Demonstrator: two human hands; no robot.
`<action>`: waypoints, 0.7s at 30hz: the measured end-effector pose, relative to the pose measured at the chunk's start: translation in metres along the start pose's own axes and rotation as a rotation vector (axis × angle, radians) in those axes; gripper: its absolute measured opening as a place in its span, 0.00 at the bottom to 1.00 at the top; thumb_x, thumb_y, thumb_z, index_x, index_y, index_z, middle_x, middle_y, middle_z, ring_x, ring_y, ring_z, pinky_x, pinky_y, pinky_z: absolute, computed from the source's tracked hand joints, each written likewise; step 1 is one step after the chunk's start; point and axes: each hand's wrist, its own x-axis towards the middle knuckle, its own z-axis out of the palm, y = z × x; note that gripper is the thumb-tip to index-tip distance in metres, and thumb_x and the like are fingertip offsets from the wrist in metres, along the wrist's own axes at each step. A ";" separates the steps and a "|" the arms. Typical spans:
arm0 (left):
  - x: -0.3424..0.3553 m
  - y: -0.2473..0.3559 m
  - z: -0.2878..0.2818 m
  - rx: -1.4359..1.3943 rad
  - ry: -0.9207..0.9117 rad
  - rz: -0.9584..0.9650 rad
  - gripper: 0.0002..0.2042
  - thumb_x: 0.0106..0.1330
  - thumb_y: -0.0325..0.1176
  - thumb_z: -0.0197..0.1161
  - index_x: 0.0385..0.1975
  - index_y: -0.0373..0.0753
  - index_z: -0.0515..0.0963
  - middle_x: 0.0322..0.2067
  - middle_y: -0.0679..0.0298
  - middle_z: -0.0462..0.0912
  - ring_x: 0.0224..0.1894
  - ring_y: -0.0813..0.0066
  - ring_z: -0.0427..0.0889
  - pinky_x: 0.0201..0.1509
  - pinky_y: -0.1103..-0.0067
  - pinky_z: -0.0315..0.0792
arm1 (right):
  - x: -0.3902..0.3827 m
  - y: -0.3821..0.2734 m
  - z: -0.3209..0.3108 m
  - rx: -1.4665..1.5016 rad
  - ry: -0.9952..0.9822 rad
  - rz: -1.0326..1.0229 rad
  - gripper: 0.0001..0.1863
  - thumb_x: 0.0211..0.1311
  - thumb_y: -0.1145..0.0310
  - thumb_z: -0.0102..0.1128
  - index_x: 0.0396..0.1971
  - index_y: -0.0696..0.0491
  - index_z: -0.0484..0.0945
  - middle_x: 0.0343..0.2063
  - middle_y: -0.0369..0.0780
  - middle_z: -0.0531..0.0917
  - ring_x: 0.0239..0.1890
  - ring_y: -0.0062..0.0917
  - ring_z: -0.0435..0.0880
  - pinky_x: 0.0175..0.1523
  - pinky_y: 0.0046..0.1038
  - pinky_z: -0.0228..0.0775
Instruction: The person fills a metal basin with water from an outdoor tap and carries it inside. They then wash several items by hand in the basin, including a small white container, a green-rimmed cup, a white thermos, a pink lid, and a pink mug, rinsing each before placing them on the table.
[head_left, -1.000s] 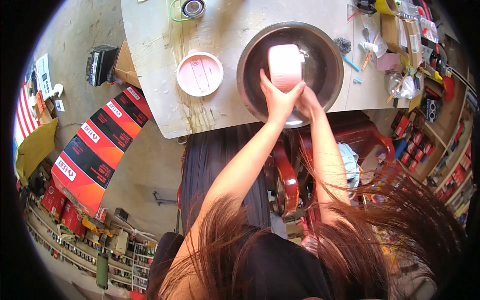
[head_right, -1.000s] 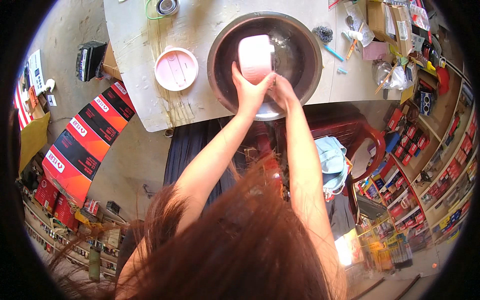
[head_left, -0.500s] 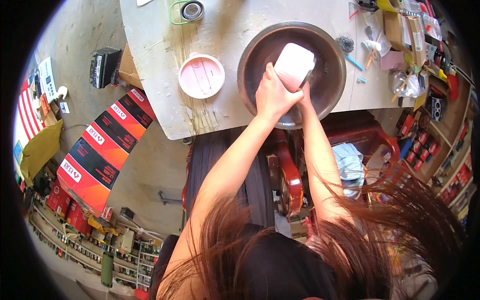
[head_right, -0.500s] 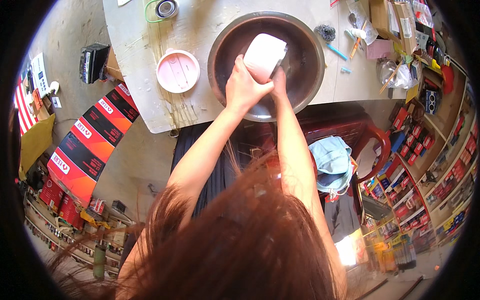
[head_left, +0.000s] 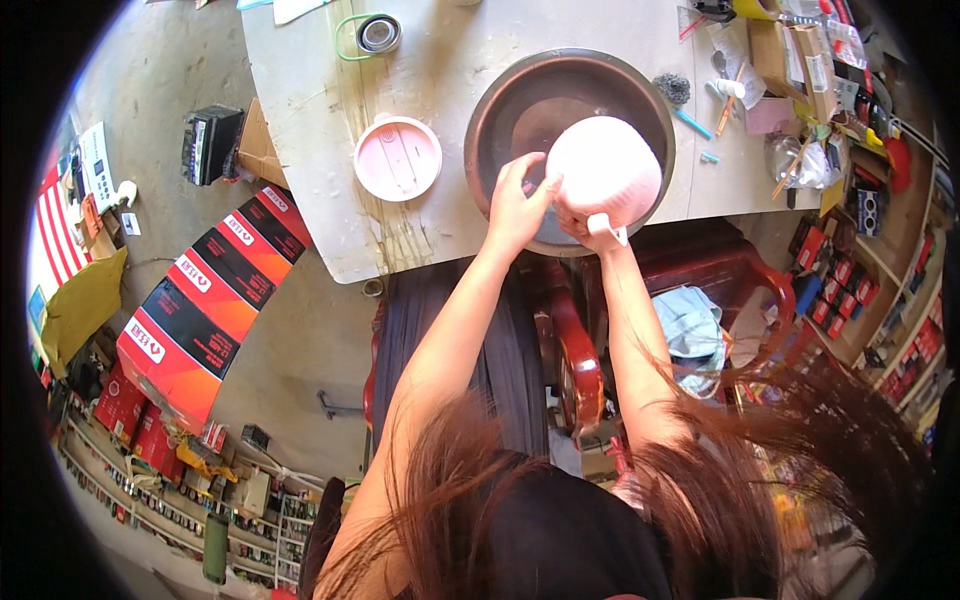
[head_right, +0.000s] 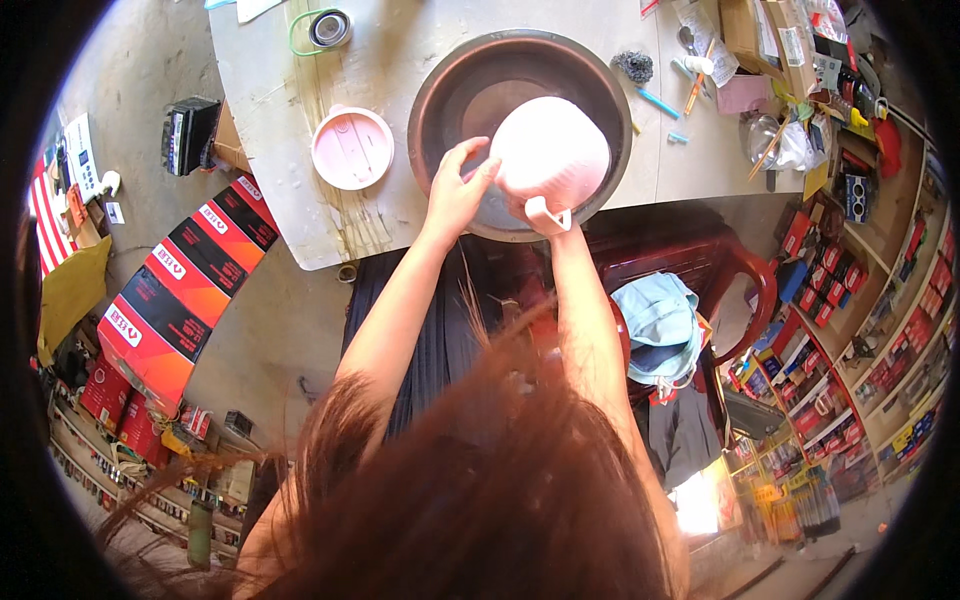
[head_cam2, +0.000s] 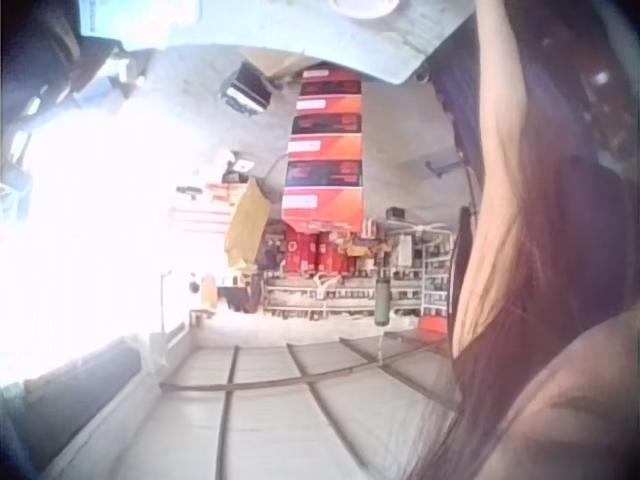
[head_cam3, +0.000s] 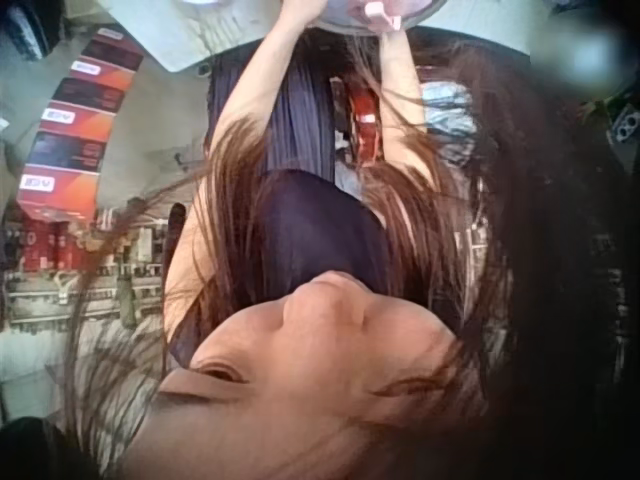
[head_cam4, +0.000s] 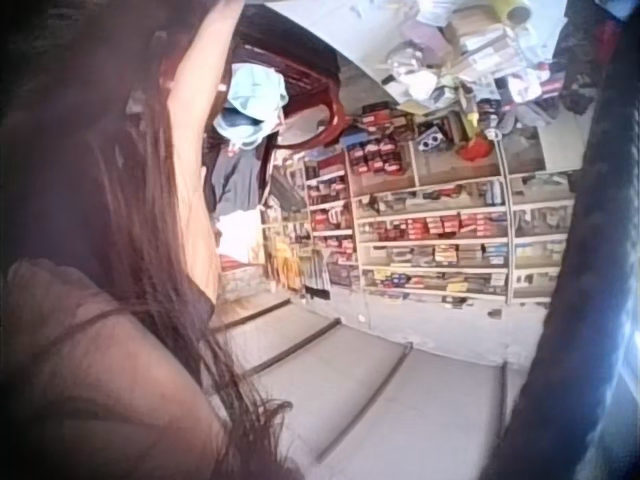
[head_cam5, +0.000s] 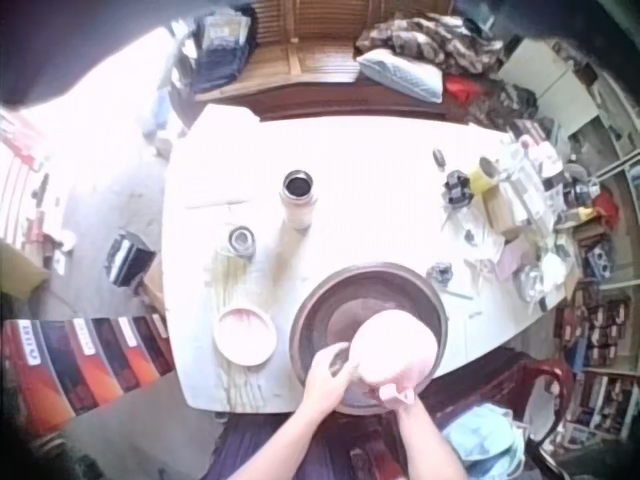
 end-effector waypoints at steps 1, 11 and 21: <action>0.003 -0.003 0.001 -0.104 -0.012 -0.067 0.24 0.65 0.45 0.62 0.55 0.36 0.72 0.49 0.58 0.76 0.56 0.68 0.73 0.59 0.73 0.67 | 0.002 0.006 0.013 -0.275 -0.005 -0.056 0.21 0.60 0.53 0.53 0.46 0.53 0.72 0.33 0.41 0.76 0.36 0.25 0.76 0.31 0.21 0.71; 0.012 0.017 0.004 -0.648 -0.393 -0.373 0.23 0.62 0.46 0.61 0.51 0.38 0.72 0.40 0.65 0.77 0.37 0.81 0.73 0.43 0.83 0.69 | -0.011 0.046 0.067 -0.830 0.221 -0.277 0.21 0.70 0.54 0.45 0.42 0.60 0.71 0.17 0.38 0.73 0.10 0.18 0.67 0.14 0.13 0.58; -0.017 0.042 0.004 -0.788 -0.335 -0.147 0.33 0.55 0.39 0.67 0.61 0.36 0.66 0.54 0.61 0.73 0.57 0.72 0.70 0.62 0.76 0.62 | -0.062 0.029 0.065 -0.893 0.570 -0.784 0.26 0.65 0.55 0.55 0.55 0.57 0.68 0.50 0.48 0.78 0.45 0.31 0.82 0.35 0.24 0.80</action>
